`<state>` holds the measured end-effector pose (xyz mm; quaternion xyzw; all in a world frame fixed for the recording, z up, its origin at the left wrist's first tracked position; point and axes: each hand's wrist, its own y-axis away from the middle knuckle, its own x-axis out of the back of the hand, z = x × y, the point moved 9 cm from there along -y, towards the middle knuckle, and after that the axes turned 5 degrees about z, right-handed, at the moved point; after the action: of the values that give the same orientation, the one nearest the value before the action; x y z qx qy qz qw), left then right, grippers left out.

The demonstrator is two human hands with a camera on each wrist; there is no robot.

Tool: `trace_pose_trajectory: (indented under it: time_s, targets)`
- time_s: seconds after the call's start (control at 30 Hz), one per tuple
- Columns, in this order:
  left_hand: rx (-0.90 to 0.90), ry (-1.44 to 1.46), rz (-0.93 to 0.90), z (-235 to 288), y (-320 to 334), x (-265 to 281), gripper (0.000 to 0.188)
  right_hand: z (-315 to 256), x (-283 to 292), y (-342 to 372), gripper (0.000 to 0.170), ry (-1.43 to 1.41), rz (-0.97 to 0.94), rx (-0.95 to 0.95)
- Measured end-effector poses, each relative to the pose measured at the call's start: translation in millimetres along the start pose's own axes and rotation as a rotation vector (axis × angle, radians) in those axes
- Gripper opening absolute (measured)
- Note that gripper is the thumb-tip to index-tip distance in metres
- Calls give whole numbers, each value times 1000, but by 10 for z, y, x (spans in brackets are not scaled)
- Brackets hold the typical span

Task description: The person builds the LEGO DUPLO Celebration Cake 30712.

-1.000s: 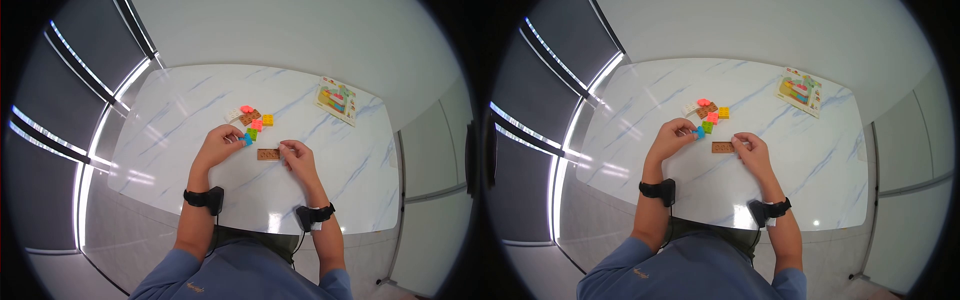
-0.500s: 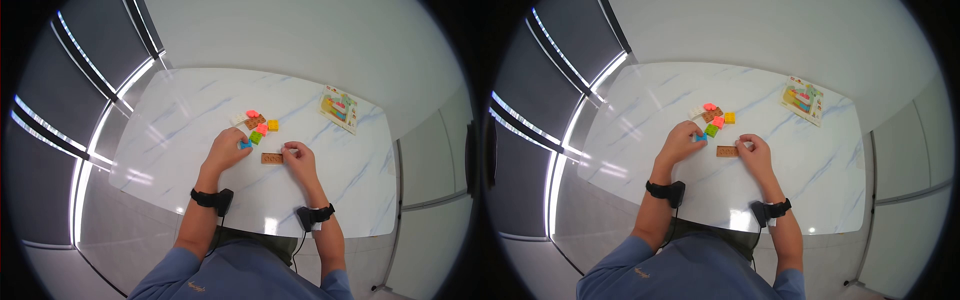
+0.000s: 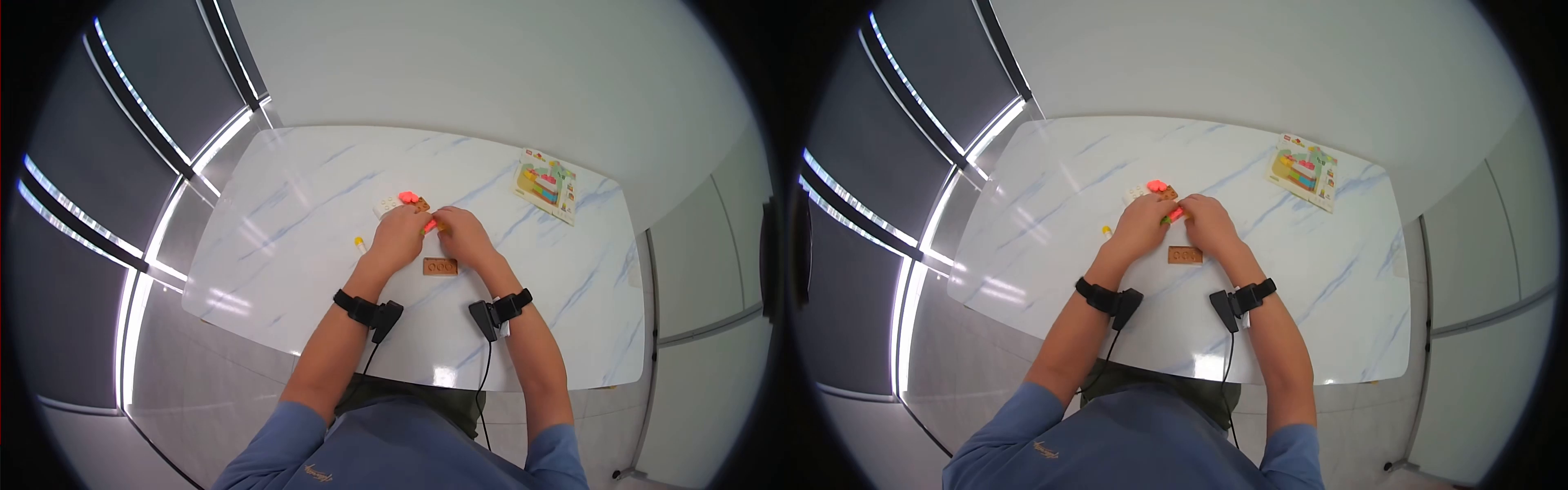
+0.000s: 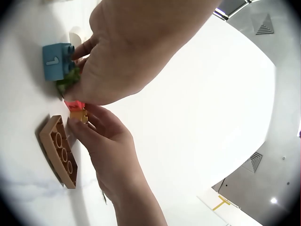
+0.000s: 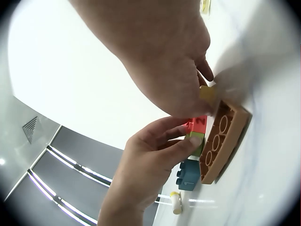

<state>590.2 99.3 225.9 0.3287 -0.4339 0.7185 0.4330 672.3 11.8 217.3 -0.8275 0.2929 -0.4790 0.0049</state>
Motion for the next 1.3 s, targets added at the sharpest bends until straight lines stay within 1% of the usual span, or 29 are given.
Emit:
trace_pose_trajectory:
  time_s: [0.07,0.1,0.17,0.2,0.23,0.27,0.3,0.37,0.4,0.5,0.6,0.7,0.8,0.9,0.97,1.1,1.3]
  targets:
    - [-50,70,41,1,-4,5,35,-15,85,82,32,-19,66,6]
    - [-42,76,65,-22,3,6,33,-14,134,123,31,-27,103,10]
    - [-26,88,111,28,36,136,29,54,214,227,30,-1,149,-48]
    - [-22,129,110,48,51,188,30,80,248,273,30,10,171,-73]
    - [-15,171,110,118,63,305,32,102,300,328,33,-41,187,-124]
    - [-3,214,107,175,102,390,34,92,367,413,36,-94,198,-177]
    - [-3,238,67,224,156,417,37,80,418,503,39,-146,210,-232]
    - [-4,287,-7,307,274,417,43,-17,444,661,41,-202,159,-267]
    - [-16,305,-11,330,321,391,43,-35,429,729,42,-230,136,-286]
    - [-42,347,-26,374,441,267,42,-84,300,842,42,-264,99,-199]
    - [-50,336,-45,373,483,182,40,-117,262,874,40,-290,90,-213]
    - [-55,299,-73,366,492,148,37,-121,248,861,39,-298,87,-156]
    - [-63,305,-74,382,497,174,35,-162,275,868,39,-346,80,-168]
    - [-88,324,-30,371,507,176,33,-112,236,867,43,-313,59,-187]
    - [-118,327,18,356,517,177,33,-148,256,865,40,-286,84,-169]
    - [-113,325,15,340,518,167,34,-175,259,864,38,-246,113,-122]
    - [-99,352,-18,337,500,150,36,-218,263,871,34,-229,128,-109]
